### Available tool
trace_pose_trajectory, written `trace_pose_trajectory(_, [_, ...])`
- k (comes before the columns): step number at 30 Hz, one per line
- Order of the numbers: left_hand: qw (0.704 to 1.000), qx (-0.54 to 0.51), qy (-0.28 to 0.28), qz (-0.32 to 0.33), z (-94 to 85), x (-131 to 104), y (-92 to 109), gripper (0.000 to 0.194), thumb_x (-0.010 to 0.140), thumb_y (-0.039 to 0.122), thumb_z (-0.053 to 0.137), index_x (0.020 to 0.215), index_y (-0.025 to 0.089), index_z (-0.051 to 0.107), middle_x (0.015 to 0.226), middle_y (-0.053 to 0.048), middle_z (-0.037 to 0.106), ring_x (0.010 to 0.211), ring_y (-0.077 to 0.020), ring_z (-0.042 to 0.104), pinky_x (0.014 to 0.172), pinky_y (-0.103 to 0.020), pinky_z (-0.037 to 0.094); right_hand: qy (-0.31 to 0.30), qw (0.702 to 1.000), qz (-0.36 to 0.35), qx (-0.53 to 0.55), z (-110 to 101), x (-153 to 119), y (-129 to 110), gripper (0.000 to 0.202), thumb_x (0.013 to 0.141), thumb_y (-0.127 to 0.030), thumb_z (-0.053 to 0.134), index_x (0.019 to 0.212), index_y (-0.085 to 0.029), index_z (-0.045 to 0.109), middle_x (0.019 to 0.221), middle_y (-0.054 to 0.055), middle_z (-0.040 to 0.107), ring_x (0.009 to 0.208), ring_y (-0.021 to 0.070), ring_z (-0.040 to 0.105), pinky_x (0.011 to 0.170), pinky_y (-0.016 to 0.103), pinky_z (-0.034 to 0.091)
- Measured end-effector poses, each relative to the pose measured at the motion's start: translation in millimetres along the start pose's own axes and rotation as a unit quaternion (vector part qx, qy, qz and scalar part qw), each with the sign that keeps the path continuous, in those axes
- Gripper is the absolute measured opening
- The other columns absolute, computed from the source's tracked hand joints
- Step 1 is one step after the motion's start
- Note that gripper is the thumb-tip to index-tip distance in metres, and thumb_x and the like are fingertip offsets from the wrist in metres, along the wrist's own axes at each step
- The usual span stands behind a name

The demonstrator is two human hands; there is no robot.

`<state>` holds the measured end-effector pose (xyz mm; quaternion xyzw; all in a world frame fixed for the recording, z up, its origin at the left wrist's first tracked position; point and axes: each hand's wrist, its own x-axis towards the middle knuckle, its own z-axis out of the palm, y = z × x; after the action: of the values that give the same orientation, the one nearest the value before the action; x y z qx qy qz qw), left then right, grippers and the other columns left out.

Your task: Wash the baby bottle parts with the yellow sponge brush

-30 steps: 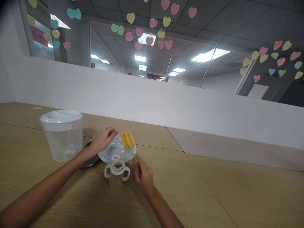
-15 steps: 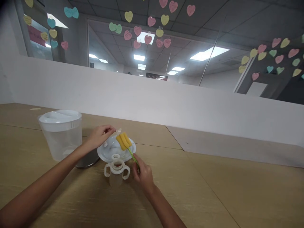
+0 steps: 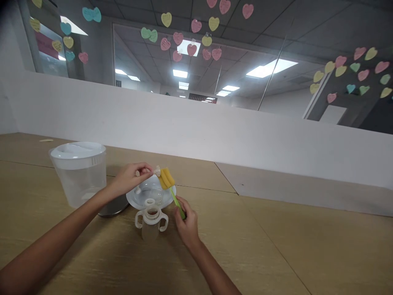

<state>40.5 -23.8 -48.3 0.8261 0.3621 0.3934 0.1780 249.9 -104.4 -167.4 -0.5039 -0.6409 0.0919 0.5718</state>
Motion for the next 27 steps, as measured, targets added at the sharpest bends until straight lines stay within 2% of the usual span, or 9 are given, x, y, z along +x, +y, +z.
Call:
trace_pose_trajectory(5, [0.999, 0.033, -0.012, 0.009, 9.3, -4.3, 7.1, 0.027, 0.077, 0.039, 0.049, 0.084, 0.019, 0.065, 0.064, 0.002, 0.058, 0.060, -0.0126, 0.051, 0.057, -0.023, 0.034, 0.000, 1.000, 0.001, 0.003, 0.5, 0.1, -1.2, 0.035, 0.083, -0.031, 0.045, 0.110, -0.012, 0.056, 0.067, 0.001, 0.059, 0.058, 0.0130, 0.052, 0.055, 0.023, 0.044])
trace_pose_trajectory(12, [0.999, 0.035, -0.029, 0.005, 23.0, -7.6, 7.4, 0.023, 0.076, 0.037, 0.050, 0.083, 0.020, 0.064, 0.062, 0.002, 0.059, 0.059, -0.0133, 0.053, 0.057, -0.023, 0.035, 0.010, 0.999, -0.024, -0.033, -0.2, -1.6, -3.1, 0.035, 0.084, -0.032, 0.043, 0.109, -0.012, 0.056, 0.068, 0.003, 0.059, 0.062, 0.0149, 0.054, 0.055, 0.025, 0.044])
trace_pose_trajectory(20, [0.999, 0.025, -0.044, -0.003, 26.3, -9.8, 9.2, 0.022, 0.072, 0.036, 0.053, 0.081, 0.019, 0.065, 0.062, 0.002, 0.061, 0.056, -0.0126, 0.053, 0.055, -0.023, 0.036, 0.015, 0.999, -0.021, -0.044, 0.5, -3.2, -1.9, 0.034, 0.083, -0.031, 0.044, 0.109, -0.013, 0.057, 0.065, 0.002, 0.058, 0.059, 0.0143, 0.053, 0.052, 0.024, 0.043])
trace_pose_trajectory(27, [0.996, 0.015, -0.083, 0.004, 22.5, -11.1, 11.1, 0.020, 0.070, 0.033, 0.055, 0.078, 0.019, 0.066, 0.065, 0.002, 0.062, 0.057, -0.0115, 0.053, 0.054, -0.022, 0.037, 0.005, 0.999, -0.020, -0.039, -0.3, -2.2, -5.2, 0.034, 0.084, -0.030, 0.043, 0.108, -0.011, 0.057, 0.064, 0.001, 0.057, 0.055, 0.0127, 0.050, 0.051, 0.023, 0.040])
